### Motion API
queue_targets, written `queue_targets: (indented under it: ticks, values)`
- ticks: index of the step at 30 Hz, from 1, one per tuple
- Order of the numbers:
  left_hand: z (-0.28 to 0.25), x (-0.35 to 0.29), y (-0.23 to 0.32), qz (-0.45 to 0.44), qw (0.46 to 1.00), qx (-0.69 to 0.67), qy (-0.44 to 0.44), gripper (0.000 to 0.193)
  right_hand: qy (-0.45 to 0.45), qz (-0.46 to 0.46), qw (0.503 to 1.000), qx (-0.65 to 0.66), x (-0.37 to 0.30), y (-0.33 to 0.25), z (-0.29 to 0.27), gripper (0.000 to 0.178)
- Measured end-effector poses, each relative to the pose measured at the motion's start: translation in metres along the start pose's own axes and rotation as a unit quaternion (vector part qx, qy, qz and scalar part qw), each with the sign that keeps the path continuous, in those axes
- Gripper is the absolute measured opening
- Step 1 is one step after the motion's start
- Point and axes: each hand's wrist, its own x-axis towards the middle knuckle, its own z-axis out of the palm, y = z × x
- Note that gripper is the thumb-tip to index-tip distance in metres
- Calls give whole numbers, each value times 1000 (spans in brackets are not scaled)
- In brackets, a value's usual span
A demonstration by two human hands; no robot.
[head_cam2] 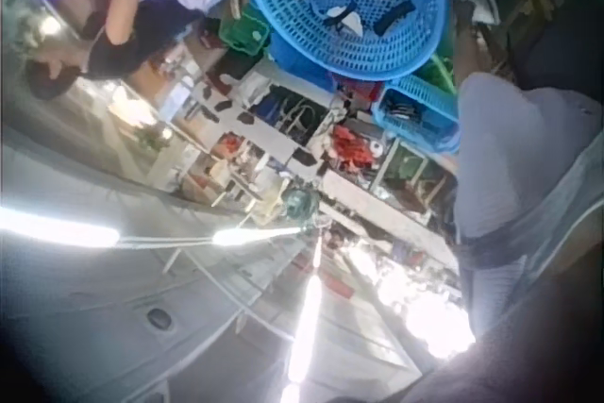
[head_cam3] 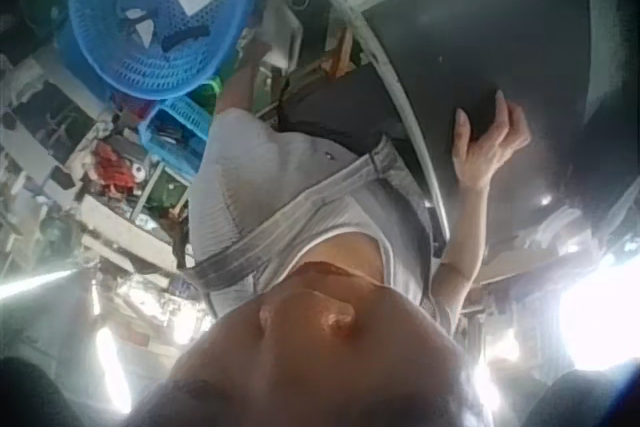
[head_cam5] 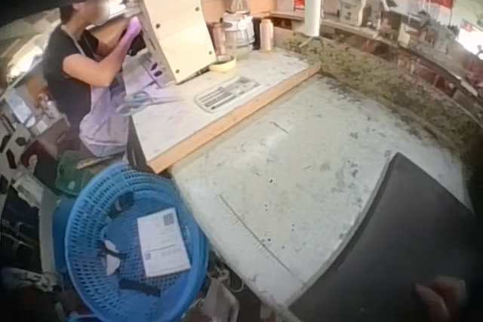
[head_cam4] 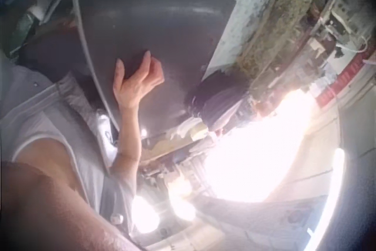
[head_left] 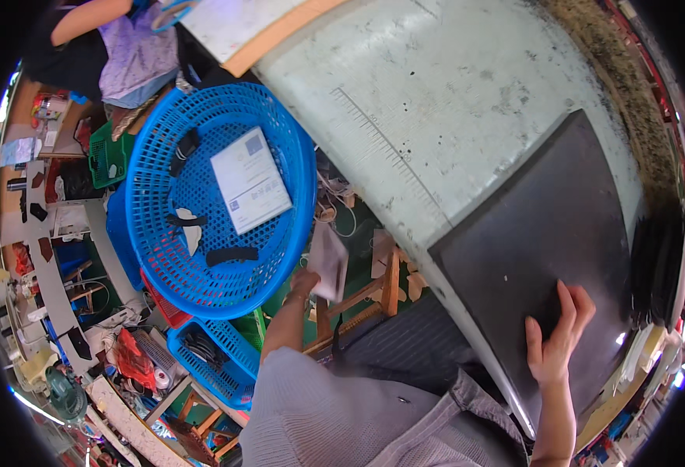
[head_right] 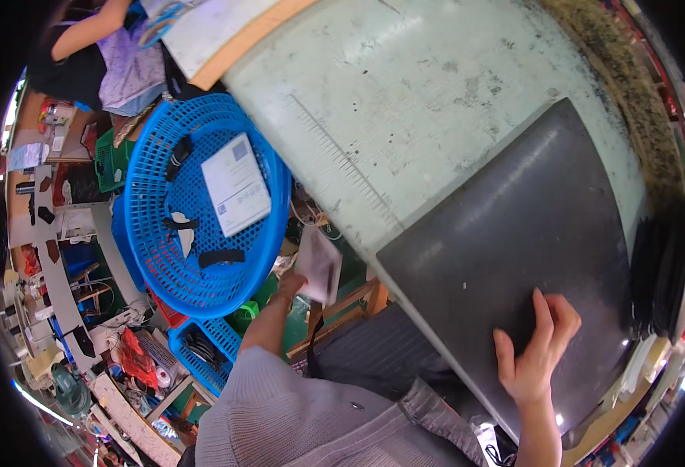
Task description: The person peels backings from white liners and layers them with grey fabric and brown fabric pieces onto black shoe components by hand. Then, the person places a cutting board on the table and takes a tool from a wooden storage box.
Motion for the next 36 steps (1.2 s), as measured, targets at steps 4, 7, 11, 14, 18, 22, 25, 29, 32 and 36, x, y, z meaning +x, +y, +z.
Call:
queue_targets:
  ticks: [4,7,11,14,18,22,25,29,32,36]
  values:
    - [-41,-112,45,26,998,51,34,39,37,22,999,-24,2,-8,-3,57]
    - [-72,-174,45,120,982,117,84,33,77,-3,997,-24,-2,-10,-3,53]
    - [-112,-229,55,300,911,242,144,24,112,-12,994,17,-9,-10,-4,42]
    - [-159,-284,82,406,828,339,186,22,124,4,985,123,-16,-2,-5,34]
    - [-223,-366,110,376,846,330,187,27,121,45,959,251,-55,-14,-21,27]
    - [-282,-439,105,420,881,130,174,29,141,39,957,251,-96,-18,-33,24]
    - [-312,-486,100,425,882,-183,87,30,151,48,949,272,-122,-16,-31,23]
    - [-337,-528,89,428,825,-365,48,33,153,41,948,277,-148,-30,-32,29]
    - [-320,-526,87,447,763,-467,11,37,179,-21,964,196,-157,-51,-35,46]
    - [-274,-510,120,456,727,-504,-96,35,261,-93,957,83,-162,-78,-51,64]
